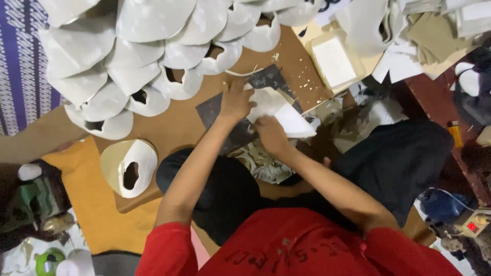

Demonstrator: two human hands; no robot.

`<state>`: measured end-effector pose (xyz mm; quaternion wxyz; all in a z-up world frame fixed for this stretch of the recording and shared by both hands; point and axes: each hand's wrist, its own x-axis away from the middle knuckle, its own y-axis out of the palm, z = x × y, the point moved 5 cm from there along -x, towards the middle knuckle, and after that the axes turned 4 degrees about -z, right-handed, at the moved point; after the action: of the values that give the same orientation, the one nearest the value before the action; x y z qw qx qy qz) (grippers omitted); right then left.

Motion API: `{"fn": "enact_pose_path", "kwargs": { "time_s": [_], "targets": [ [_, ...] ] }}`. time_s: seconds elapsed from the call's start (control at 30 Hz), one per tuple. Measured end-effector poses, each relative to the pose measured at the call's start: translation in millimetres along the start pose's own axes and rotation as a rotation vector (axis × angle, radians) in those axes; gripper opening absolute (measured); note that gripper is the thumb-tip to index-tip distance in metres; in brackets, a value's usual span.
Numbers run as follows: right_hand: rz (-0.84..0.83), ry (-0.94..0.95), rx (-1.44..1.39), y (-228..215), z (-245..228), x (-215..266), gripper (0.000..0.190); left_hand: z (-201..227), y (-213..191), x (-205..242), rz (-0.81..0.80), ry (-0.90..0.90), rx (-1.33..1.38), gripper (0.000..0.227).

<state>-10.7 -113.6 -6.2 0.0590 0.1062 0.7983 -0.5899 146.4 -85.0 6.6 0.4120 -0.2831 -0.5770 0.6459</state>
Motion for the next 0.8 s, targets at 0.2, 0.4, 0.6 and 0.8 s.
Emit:
{"fn": "enact_pose_path", "kwargs": {
  "time_s": [0.2, 0.4, 0.6, 0.8],
  "targets": [
    [0.116, 0.111, -0.215, -70, 14, -28, 0.019, -27, 10, 31, 0.168, 0.008, 0.269, 0.030],
    [-0.068, 0.102, -0.225, 21, -9, -7, 0.023, -29, 46, 23, 0.101, -0.026, 0.111, 0.050],
    [-0.033, 0.279, -0.442, -66, 22, -43, 0.026, -24, 34, 28, 0.015, -0.121, 0.286, 0.041],
    [-0.196, 0.290, -0.158, 0, 99, -77, 0.027, 10, 7, 42, 0.027, -0.111, 0.160, 0.063]
  ]
}}
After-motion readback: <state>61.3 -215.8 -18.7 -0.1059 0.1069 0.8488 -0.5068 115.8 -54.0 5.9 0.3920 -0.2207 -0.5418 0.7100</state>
